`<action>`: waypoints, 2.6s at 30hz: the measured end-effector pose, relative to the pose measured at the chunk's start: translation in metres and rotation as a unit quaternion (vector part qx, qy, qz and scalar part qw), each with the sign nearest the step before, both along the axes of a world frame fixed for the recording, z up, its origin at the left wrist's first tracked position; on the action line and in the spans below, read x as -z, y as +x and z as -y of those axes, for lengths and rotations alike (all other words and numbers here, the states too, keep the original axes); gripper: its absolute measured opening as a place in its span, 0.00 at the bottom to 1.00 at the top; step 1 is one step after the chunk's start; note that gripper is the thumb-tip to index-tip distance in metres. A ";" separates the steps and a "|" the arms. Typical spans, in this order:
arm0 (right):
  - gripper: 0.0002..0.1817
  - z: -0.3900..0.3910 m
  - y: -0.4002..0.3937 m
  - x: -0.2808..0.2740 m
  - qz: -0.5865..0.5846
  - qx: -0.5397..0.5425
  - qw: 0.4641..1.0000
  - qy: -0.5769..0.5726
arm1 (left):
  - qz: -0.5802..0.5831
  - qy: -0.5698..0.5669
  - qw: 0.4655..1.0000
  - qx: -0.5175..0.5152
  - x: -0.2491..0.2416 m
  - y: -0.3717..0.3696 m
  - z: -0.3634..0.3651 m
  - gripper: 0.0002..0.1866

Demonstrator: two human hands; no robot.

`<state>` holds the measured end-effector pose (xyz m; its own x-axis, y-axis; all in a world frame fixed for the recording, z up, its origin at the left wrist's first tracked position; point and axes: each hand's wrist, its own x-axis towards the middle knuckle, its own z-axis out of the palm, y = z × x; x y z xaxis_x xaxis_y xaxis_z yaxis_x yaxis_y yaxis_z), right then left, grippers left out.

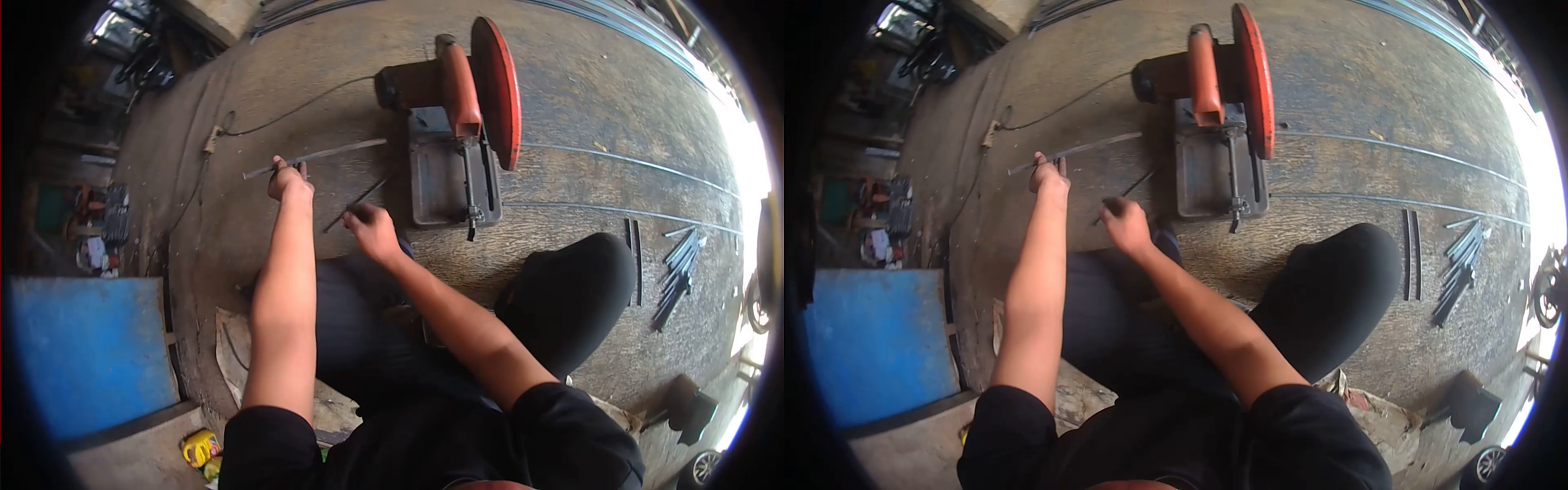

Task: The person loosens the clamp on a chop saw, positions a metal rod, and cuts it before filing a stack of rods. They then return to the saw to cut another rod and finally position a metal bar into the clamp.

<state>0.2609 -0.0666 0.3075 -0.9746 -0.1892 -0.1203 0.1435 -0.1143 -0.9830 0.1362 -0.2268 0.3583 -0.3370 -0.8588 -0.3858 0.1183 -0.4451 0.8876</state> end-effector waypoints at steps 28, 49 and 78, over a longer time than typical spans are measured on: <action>0.23 -0.212 -0.097 -0.220 0.029 0.117 0.863 -0.490 | -0.340 0.059 0.849 0.401 -0.180 0.013 -0.228 0.18; 0.13 -0.321 -0.154 -0.180 -0.432 0.211 0.777 0.407 | -0.266 -0.311 0.717 0.564 -0.133 -0.065 -0.323 0.13; 0.22 -0.340 -0.143 0.133 0.170 -0.038 0.985 0.023 | 0.145 -0.265 0.702 0.645 -0.131 -0.071 -0.240 0.31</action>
